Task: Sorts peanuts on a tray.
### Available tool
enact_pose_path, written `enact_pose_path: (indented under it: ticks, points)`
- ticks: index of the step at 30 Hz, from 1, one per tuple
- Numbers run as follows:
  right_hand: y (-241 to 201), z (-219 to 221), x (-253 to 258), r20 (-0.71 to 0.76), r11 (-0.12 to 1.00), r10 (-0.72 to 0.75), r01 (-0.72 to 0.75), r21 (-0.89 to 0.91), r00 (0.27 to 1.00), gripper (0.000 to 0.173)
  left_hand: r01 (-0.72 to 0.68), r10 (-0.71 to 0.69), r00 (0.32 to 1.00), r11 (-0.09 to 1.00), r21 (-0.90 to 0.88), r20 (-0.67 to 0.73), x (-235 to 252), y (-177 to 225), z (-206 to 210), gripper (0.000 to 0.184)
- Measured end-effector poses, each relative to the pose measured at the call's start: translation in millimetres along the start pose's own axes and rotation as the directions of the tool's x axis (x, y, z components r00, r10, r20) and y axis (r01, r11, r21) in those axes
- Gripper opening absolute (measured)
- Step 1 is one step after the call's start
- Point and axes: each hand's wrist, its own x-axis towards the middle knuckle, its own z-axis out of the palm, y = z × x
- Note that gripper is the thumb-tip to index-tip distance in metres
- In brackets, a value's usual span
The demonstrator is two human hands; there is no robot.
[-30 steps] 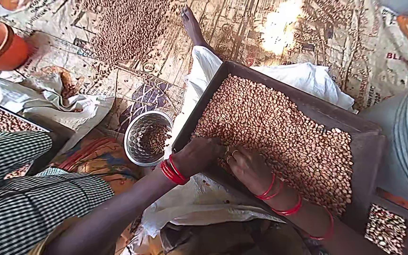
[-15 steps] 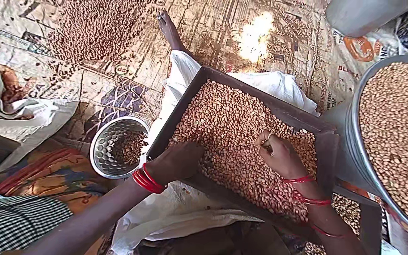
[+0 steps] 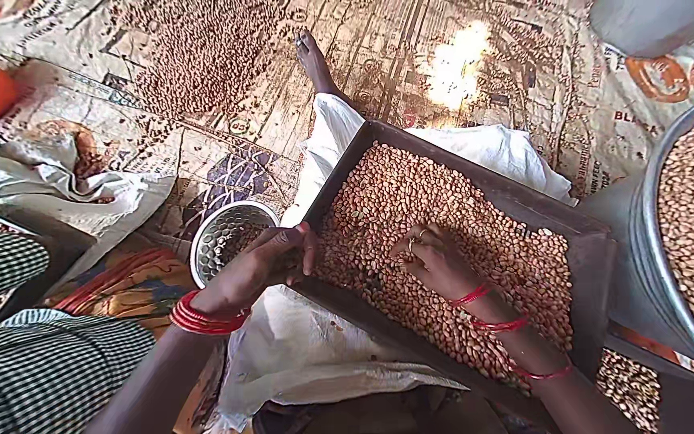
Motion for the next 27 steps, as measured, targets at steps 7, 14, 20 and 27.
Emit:
enact_pose_path:
  ticks: [7, 14, 20, 27]
  points:
    - [18.2, -49.7, -60.4, 0.229, 0.997, -0.02, 0.038, -0.074, 0.973, 0.02, 0.517, 0.014, 0.803, 0.478, 0.71, -0.595, -47.9, -42.8, -106.8, 0.043]
    - [-11.5, 33.7, 23.1, -0.419, 0.946, -0.249, 0.128, -0.297, 0.873, 0.01, 0.139, 0.389, 0.865, 0.421, 0.897, -0.316, -32.1, -7.7, -55.5, 0.018]
    - [-22.5, 55.0, 29.7, -0.426, 0.834, -0.351, 0.071, -0.547, 0.834, 0.009, -0.304, 0.483, 0.866, 0.307, 0.902, 0.128, -2.5, 0.4, -7.9, 0.014]
    - [-28.1, 44.7, 28.2, -0.346, 0.89, -0.213, 0.035, -0.455, 0.914, 0.01, -0.275, 0.284, 0.927, 0.066, 0.959, 0.247, 15.5, -19.0, 30.4, 0.007]
